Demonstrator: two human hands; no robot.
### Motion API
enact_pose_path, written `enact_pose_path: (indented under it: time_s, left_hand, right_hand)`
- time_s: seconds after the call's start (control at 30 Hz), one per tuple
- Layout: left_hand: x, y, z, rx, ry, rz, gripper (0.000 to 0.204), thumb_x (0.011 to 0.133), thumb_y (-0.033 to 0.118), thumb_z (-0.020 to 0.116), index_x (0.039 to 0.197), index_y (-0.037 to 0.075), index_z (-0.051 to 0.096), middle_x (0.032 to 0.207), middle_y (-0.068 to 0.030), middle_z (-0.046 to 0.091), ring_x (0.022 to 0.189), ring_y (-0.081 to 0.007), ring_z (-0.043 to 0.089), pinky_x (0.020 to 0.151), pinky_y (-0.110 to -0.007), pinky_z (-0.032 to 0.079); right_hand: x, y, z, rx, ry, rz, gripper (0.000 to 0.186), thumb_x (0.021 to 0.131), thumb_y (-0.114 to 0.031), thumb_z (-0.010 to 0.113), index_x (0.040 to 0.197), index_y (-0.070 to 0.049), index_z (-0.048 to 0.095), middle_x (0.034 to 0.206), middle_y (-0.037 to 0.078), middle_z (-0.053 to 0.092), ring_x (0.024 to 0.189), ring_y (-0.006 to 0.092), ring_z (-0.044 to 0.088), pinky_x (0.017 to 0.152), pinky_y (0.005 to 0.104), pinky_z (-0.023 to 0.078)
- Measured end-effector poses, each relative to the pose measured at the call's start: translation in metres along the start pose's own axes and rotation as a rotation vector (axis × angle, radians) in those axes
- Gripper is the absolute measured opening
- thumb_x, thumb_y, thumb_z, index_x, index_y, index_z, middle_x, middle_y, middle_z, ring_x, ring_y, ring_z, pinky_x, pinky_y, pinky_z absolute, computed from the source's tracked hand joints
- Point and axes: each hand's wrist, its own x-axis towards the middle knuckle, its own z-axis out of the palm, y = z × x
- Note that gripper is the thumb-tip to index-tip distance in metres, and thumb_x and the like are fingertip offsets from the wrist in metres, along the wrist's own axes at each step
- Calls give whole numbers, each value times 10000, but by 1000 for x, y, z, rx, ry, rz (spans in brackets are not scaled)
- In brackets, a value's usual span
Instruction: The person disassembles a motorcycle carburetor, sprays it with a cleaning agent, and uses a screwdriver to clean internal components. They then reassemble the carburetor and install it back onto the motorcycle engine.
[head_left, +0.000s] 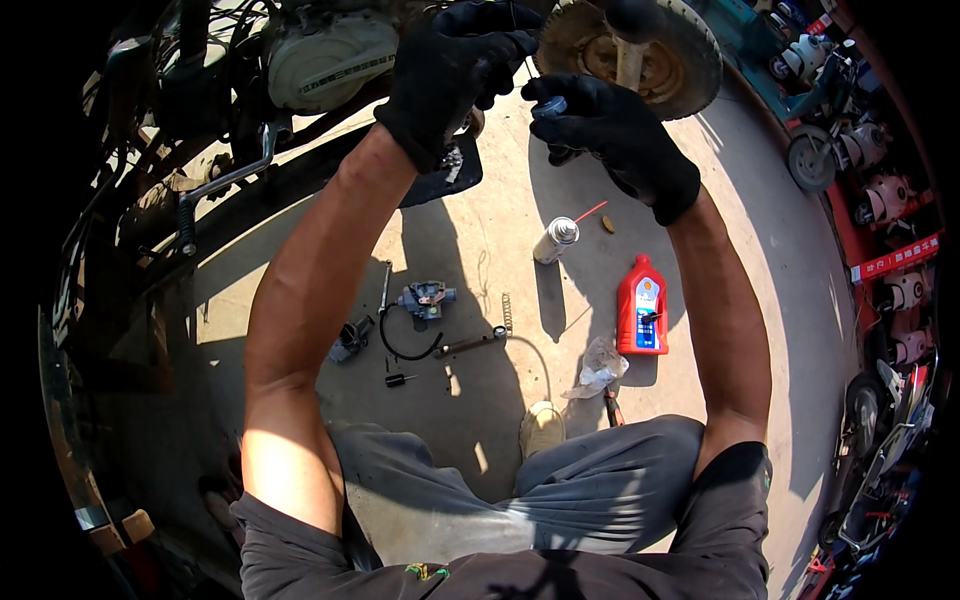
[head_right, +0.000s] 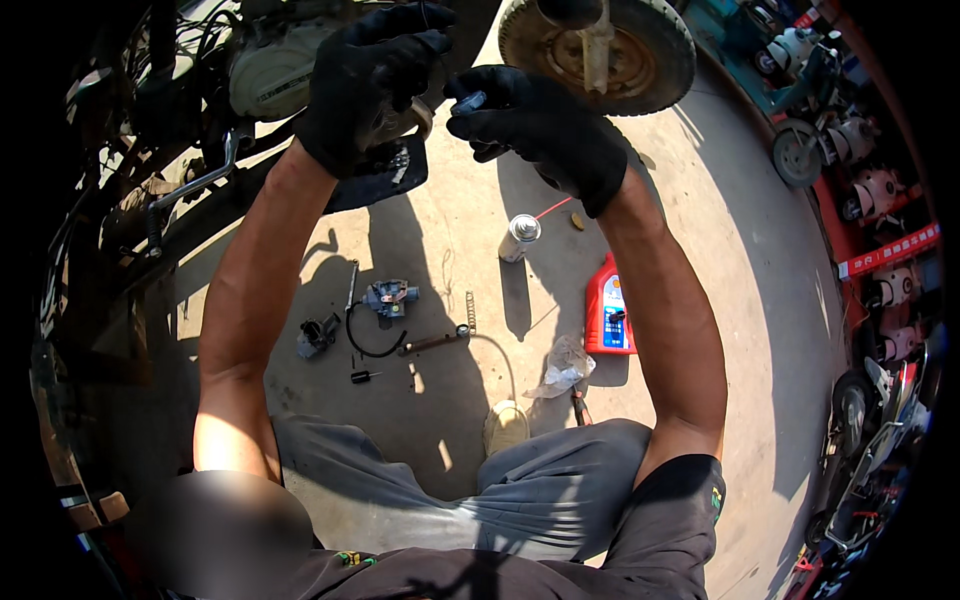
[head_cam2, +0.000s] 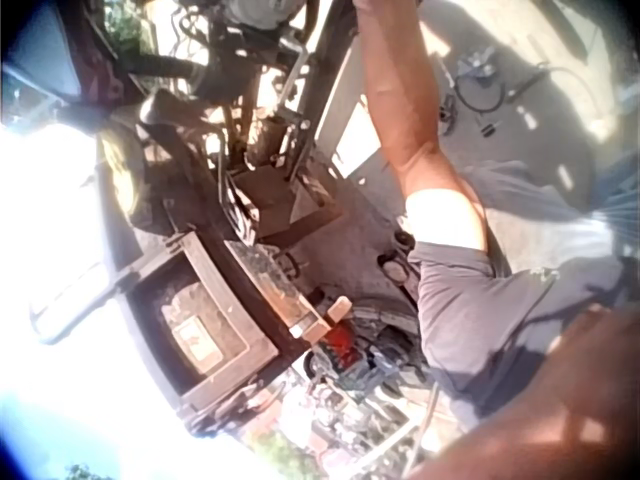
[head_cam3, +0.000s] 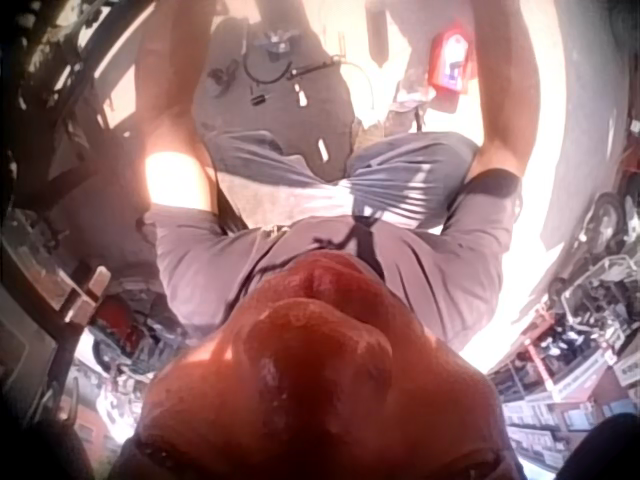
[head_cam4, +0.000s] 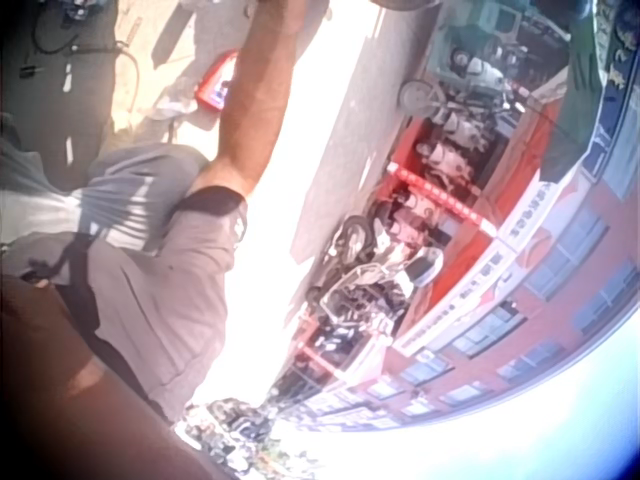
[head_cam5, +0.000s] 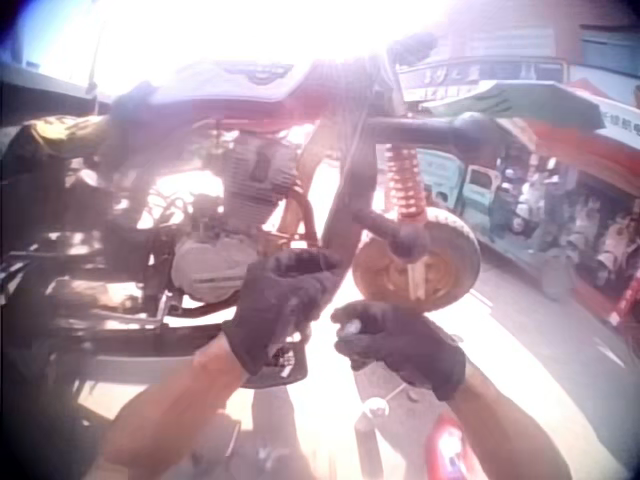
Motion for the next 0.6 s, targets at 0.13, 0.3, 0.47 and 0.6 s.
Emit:
enact_pose_path:
  time_s: [0.13, 0.3, 0.47, 0.6]
  left_hand:
    - [4, -8, -8, -86, -50, 36, 239, 981, 123, 691, 1188, 4, 688, 1015, -30, 705, 779, -83, 647, 668, -194, 519]
    - [8, -26, -24, 437, -159, 302, 276, 925, 68, 683, 1193, 6, 709, 1215, -136, 698, 968, -228, 715, 790, -306, 587]
    - [16, -22, -27, 779, -214, 704, 312, 928, 83, 690, 1231, 10, 685, 1255, -132, 708, 1045, -240, 726, 868, -300, 591]
    - [35, -33, -23, -49, -226, 59, 365, 1097, 291, 471, 1286, 57, 678, 1087, -47, 728, 840, -90, 683, 680, -217, 534]
  right_hand:
    - [1, -2, 2, 96, 61, -55, 518, 953, -278, 755, 1358, 10, 611, 1007, 39, 680, 862, 108, 658, 763, 278, 557]
    - [9, 5, 12, 48, 216, -185, 529, 943, -263, 762, 1361, 25, 615, 989, 39, 698, 835, 83, 642, 728, 252, 530]
    - [8, -1, 11, -102, 287, -167, 506, 933, -218, 760, 1359, 18, 625, 965, 24, 702, 805, 68, 628, 708, 242, 519]
    - [9, -1, 9, -68, 254, -172, 456, 962, -228, 734, 1359, -26, 638, 1026, 54, 721, 874, 110, 681, 780, 262, 549]
